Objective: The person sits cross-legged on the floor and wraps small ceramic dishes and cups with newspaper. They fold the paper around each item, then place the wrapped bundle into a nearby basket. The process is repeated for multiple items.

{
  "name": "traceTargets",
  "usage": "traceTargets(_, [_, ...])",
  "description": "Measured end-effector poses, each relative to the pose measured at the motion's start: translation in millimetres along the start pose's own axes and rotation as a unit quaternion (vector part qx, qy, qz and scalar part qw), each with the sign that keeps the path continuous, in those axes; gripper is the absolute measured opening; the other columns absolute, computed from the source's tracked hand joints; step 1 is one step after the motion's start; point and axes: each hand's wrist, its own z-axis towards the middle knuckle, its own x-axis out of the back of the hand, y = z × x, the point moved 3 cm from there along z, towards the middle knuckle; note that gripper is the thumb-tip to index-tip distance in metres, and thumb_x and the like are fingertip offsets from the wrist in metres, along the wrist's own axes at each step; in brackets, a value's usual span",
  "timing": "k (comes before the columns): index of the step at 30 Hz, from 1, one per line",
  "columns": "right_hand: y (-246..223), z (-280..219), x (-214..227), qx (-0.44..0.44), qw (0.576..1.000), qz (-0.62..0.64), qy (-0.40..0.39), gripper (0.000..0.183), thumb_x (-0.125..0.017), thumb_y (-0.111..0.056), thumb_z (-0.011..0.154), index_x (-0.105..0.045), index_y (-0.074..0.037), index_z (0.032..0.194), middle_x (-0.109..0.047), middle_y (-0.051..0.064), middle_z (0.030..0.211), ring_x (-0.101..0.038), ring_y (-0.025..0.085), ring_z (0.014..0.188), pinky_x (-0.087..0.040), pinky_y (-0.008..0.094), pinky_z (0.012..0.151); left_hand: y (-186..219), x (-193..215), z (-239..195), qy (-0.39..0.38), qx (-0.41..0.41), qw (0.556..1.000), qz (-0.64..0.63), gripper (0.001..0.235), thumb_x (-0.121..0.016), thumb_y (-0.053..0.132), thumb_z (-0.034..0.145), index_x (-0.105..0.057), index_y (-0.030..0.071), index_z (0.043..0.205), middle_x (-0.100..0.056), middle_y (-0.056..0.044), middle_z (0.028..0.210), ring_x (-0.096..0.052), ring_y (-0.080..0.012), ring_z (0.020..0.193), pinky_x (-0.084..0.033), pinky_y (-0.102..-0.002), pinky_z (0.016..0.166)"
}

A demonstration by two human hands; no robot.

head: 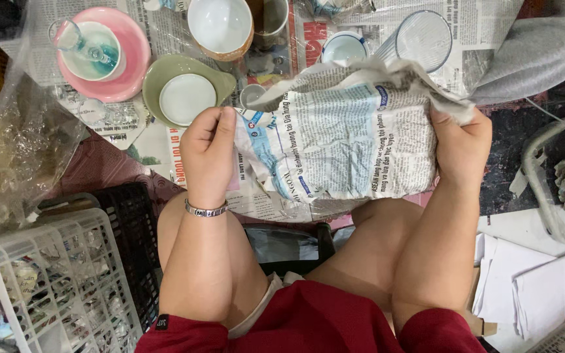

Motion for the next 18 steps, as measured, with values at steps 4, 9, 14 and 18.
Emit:
traceTargets(4, [-0.2,-1.4,0.4,-0.012,1.0,-0.008,-0.007,0.013,-0.072,-0.003,0.106,-0.073,0.003,0.118,-0.074,0.002,0.112,-0.063,0.008,0.099,-0.051,0.025,0.091,17.4,-4.3,0.8,-0.022,-0.037,0.999,-0.023,0.014,-0.064,0.011,0.103,-0.066,0.0,0.112,-0.062,0.002,0.099,-0.053,-0.0075,0.091,-0.044,-0.023,0.078])
traceTargets(9, [-1.6,-1.2,0.1,-0.018,1.0,0.0,0.006,0.011,-0.073,-0.003,0.105,-0.072,0.003,0.115,-0.074,0.003,0.11,-0.064,0.008,0.096,-0.053,0.025,0.088,42.0,-9.7,-8.5,-0.125,-0.176,0.963,0.158,0.054,-0.061,0.0,0.082,-0.063,0.009,0.135,-0.066,-0.011,0.134,-0.063,-0.0273,0.122,-0.056,-0.033,0.092])
traceTargets(14, [-0.6,-1.7,1.2,-0.015,1.0,-0.016,0.002,0.011,-0.073,-0.002,0.106,-0.074,0.003,0.116,-0.074,0.005,0.11,-0.065,0.008,0.098,-0.053,0.024,0.089,40.0,-19.1,-8.9,-0.136,-0.255,0.911,0.295,0.049,-0.083,0.021,0.088,-0.066,0.018,0.134,-0.068,-0.005,0.134,-0.063,-0.0292,0.124,-0.047,-0.043,0.108])
traceTargets(18, [5.4,-0.9,8.3,-0.018,1.0,0.004,0.017,0.014,-0.073,0.0,0.102,-0.074,0.001,0.116,-0.076,0.005,0.112,-0.068,0.009,0.099,-0.054,0.024,0.089,35.6,-22.2,-8.1,-0.174,-0.252,0.893,0.329,0.08,-0.091,0.041,0.073,-0.06,0.014,0.141,-0.061,-0.01,0.14,-0.055,-0.0357,0.128,-0.04,-0.051,0.109])
